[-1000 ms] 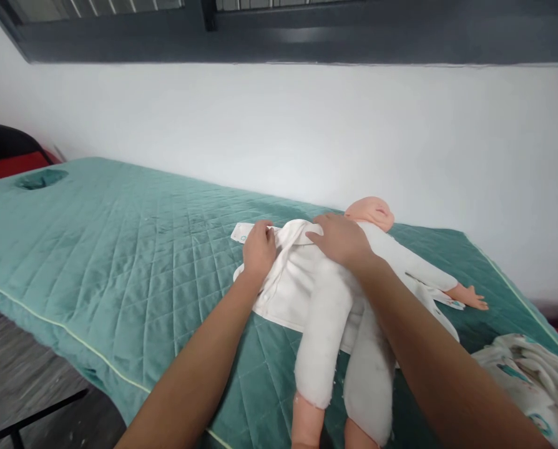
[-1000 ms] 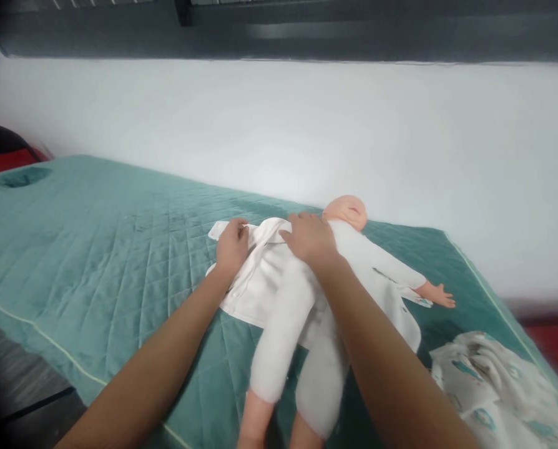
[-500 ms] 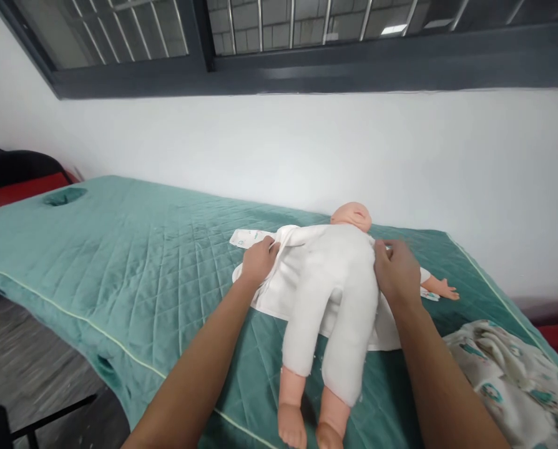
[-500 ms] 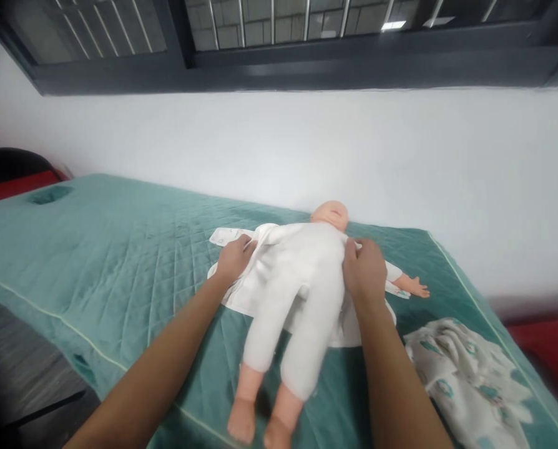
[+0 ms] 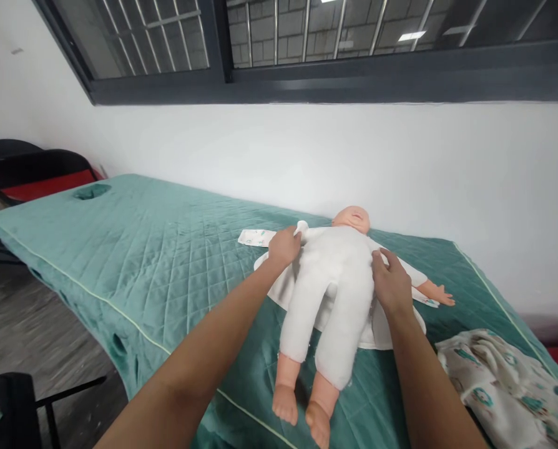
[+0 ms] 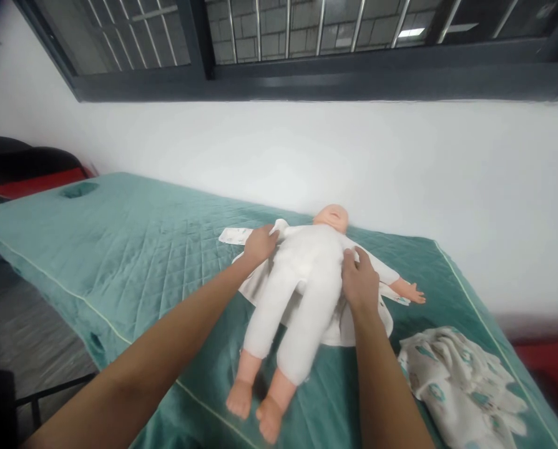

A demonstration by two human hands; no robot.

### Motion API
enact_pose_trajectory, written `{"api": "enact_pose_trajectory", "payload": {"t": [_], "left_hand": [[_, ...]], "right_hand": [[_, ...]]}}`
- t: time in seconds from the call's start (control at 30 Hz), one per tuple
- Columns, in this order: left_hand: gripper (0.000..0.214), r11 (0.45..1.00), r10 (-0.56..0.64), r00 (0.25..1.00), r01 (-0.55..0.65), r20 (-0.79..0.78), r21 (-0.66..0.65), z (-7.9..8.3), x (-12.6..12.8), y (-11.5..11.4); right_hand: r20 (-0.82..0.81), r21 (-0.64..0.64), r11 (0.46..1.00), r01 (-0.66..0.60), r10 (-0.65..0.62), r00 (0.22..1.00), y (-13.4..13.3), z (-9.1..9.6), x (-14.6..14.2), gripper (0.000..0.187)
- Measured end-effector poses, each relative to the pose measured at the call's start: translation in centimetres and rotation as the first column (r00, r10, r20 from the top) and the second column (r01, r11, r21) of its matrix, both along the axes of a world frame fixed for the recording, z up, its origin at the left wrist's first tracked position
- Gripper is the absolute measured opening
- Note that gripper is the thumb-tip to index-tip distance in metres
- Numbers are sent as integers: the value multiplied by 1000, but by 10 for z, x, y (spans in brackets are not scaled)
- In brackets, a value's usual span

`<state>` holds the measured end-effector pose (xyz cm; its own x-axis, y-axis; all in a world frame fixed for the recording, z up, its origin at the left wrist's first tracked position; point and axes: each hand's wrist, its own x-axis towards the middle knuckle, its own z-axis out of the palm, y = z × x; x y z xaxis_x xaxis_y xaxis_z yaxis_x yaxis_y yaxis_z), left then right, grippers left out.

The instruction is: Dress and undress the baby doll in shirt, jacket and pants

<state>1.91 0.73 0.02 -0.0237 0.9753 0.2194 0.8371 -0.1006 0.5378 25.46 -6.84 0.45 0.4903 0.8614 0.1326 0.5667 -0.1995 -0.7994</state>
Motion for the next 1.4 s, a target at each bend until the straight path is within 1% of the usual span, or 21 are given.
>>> {"api": "enact_pose_trajectory", "payload": {"t": [0.1,0.23,0.37,0.47,0.57,0.67,0.83,0.97,1.07,1.17,1.27,1.4], "left_hand": [[37,999,-41,999,41,-8,0,13,13,4],[36,995,-102,995,102,-21,5,26,27,4],[35,986,-156,987,159,-48,45,36,35,6],[34,980,-182,982,185,-42,70,42,36,9],[32,982,-177,984,177,0,69,46,36,15],[30,986,-164,986,162,27,46,48,35,23],[32,992,-128,991,126,50,27,44,30,37],[34,991,-127,990,125,56,40,44,27,40],[33,988,-142,988,138,57,64,50,29,34],[30,981,-178,984,175,27,77,57,31,21],[31,971,-230,970,234,-73,46,63,30,3],[31,956,-288,937,292,-199,-9,73,26,-26]], "right_hand": [[-73,44,999,-14,17,997,3,-6,0,65],[-203,82,996,-45,61,977,9,-16,3,69],[-351,137,984,-116,158,923,13,-23,0,73],[-415,185,965,-188,250,875,13,-24,-6,71],[-483,222,944,-243,323,814,14,-25,-10,69],[-576,248,930,-272,367,730,16,-27,-10,67],[-723,279,914,-294,401,563,15,-24,-10,63],[-772,298,905,-304,416,481,12,-18,-12,62],[-777,314,884,-347,450,441,11,-17,-13,62],[-763,314,855,-414,486,426,11,-19,-14,61],[-753,307,840,-448,502,425,11,-23,-14,58],[-744,312,839,-445,507,435,13,-25,-15,56]]}}
